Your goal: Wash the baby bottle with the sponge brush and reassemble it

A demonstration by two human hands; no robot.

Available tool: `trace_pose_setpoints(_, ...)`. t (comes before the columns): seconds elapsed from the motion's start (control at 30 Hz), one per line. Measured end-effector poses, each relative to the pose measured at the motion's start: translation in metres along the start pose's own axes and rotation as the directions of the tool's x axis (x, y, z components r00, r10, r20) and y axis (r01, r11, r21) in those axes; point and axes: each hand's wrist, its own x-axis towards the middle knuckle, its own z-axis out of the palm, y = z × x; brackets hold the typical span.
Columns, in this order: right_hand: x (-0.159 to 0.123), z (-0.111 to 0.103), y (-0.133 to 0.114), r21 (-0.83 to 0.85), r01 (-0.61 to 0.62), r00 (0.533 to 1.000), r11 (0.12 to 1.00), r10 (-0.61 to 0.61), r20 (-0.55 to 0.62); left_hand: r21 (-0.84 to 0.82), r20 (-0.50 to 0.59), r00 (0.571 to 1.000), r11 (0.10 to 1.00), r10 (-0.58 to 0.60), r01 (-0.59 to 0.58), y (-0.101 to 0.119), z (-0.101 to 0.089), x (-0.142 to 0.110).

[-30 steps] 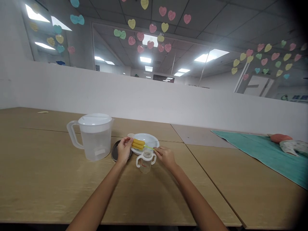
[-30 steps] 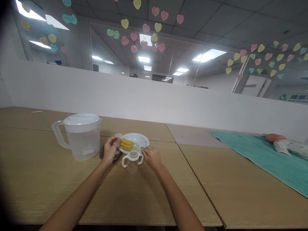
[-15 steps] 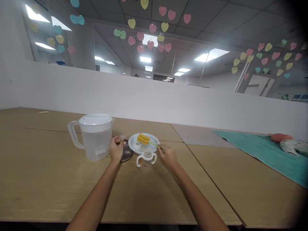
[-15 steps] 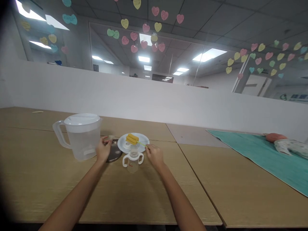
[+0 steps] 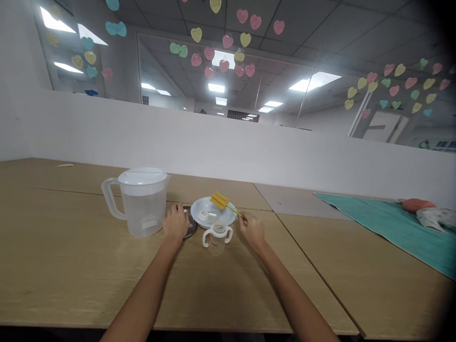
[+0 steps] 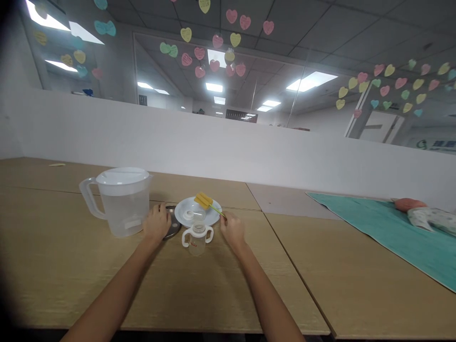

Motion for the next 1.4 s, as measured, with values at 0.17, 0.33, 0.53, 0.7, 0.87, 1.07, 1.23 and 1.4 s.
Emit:
trace_pose_setpoints(0.17, 0.001, -0.002, 0.000, 0.008, -0.027, 1.000, 1.000, 0.027, -0.004, -0.294, -0.075, 0.959, 0.913, 0.272, -0.282, 0.027, -0.007, 0.008)
trace_pose_setpoints(0.33, 0.003, -0.003, 0.002, -0.007, -0.068, 0.998, 0.998, 0.068, -0.006, -0.342, 0.229, 0.933, 0.920, 0.278, -0.190, 0.055, 0.008, 0.016)
trace_pose_setpoints(0.53, 0.005, -0.003, 0.004, -0.021, -0.061, 0.998, 0.998, 0.061, -0.020, -0.401, 0.292, 0.924, 0.908, 0.249, -0.118, 0.060, 0.018, 0.020)
trace_pose_setpoints(0.7, 0.004, -0.002, 0.002, -0.030, -0.066, 0.998, 0.997, 0.066, -0.013, -0.608, 0.253, 0.924, 0.790, 0.286, -0.077, 0.053, 0.019, 0.021)
trace_pose_setpoints(0.87, 0.003, 0.000, 0.001, -0.012, -0.044, 0.999, 0.999, 0.044, -0.027, -0.837, 0.111, 0.982, 0.547, 0.154, 0.009, 0.043, 0.016, 0.016)
trace_pose_setpoints(1.07, -0.001, -0.002, -0.004, 0.037, -0.017, 0.995, 0.999, 0.020, -0.097, -0.982, 0.045, 0.995, 0.179, -0.091, 0.061, 0.030, 0.002, 0.010)
trace_pose_setpoints(1.23, -0.005, -0.001, -0.010, 0.063, 0.076, 0.992, 0.995, -0.069, -0.102, -0.982, 0.091, 0.986, 0.153, -0.140, 0.112, 0.018, 0.004, 0.009)
trace_pose_setpoints(1.4, -0.006, 0.001, -0.010, 0.051, 0.189, 0.978, 0.981, -0.184, -0.102, -0.794, -0.151, 0.987, 0.601, -0.049, -0.091, 0.017, 0.000, 0.002)
